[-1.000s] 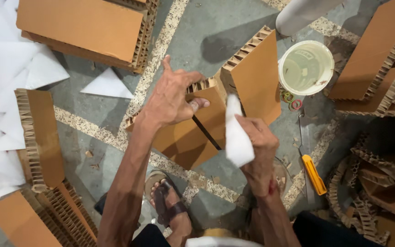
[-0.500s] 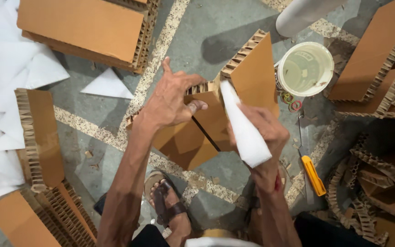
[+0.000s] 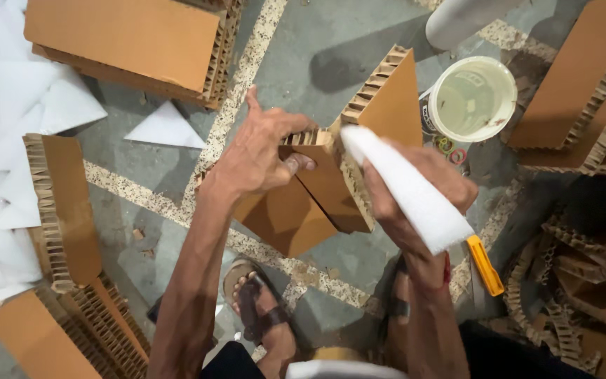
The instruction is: The person applies glue to the edges of corrugated cardboard pieces using a foam brush and a bucket of adhesive. They then press the glued pieces together to form a U-shaped structure and secure it with a rubber band.
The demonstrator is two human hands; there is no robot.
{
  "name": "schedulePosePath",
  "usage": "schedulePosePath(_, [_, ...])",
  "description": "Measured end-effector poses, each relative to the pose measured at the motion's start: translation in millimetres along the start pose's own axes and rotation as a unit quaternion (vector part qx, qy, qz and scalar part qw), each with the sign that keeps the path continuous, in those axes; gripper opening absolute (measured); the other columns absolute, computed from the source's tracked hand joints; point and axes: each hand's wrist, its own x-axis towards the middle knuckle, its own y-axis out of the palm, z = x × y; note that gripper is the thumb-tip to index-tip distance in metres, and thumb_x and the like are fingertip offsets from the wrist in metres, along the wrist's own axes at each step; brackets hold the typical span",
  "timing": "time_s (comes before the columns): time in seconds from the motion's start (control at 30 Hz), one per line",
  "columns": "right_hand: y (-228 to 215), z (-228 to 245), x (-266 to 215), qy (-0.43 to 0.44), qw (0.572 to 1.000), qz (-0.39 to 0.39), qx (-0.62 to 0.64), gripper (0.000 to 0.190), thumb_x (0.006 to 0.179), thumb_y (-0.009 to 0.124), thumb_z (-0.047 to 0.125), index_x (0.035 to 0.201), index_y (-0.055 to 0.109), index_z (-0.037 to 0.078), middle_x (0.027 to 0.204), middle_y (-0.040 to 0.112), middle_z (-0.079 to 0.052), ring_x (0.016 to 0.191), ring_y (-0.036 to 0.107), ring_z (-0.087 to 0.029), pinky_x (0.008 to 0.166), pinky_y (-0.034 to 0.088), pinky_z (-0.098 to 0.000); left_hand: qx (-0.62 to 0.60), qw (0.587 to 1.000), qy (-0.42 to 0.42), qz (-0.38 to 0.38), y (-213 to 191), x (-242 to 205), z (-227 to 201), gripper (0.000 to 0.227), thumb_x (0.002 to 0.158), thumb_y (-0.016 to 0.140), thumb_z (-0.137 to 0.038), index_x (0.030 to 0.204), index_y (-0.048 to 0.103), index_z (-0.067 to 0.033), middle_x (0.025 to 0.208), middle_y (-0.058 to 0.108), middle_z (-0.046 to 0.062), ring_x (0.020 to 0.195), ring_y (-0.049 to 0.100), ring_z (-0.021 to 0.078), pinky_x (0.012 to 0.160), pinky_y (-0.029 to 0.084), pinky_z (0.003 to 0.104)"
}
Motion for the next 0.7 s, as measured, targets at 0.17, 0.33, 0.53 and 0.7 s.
schedulePosePath(0.17, [4,-3,12,-0.016,1.0,0.02,-0.005,0.023,0.093,0.083,0.004,0.113,0.075,-0.003,0.105,0.077,-0.012,0.083,0.075,-0.021,0.074,0.06,-0.0289,0.004,0.997,0.063,-0.046,1,4,-1,0.05,0.072,0.086,-0.016,0.118,0.072,-0.0045,0.093,0.073,0.011,0.095,0.07,0.0251,0.123,0.003,0.071])
schedulePosePath(0.33, [-11,-17,-29,0.095,0.993,0.07,0.006,0.017,0.084,0.079,0.005,0.1,0.076,0.0,0.09,0.075,-0.011,0.074,0.072,-0.022,0.069,0.056,-0.0332,0.007,1.0,0.01,-0.01,-3,3,-4,0.048,0.075,0.088,-0.025,0.118,0.075,-0.0095,0.088,0.072,0.012,0.092,0.069,0.0263,0.12,0.003,0.072])
schedulePosePath(0.53, [-30,-56,-49,0.173,0.969,0.176,-0.024,0.019,0.077,0.079,0.009,0.096,0.081,0.006,0.08,0.075,-0.007,0.063,0.07,-0.019,0.062,0.054,-0.0328,0.006,1.0,0.012,-0.018,-6,8,1,0.047,0.076,0.087,-0.025,0.117,0.073,-0.0089,0.094,0.073,0.011,0.097,0.07,0.0255,0.121,0.002,0.071])
schedulePosePath(0.7, [-32,-47,-35,-0.051,0.99,0.099,-0.084,0.015,0.091,0.081,0.007,0.106,0.079,0.008,0.099,0.076,-0.008,0.088,0.074,-0.022,0.079,0.057,-0.0334,-0.014,0.993,0.081,-0.085,-4,3,4,0.054,0.078,0.087,-0.029,0.124,0.069,-0.0049,0.116,0.072,0.016,0.116,0.063,0.0351,0.118,0.002,0.07])
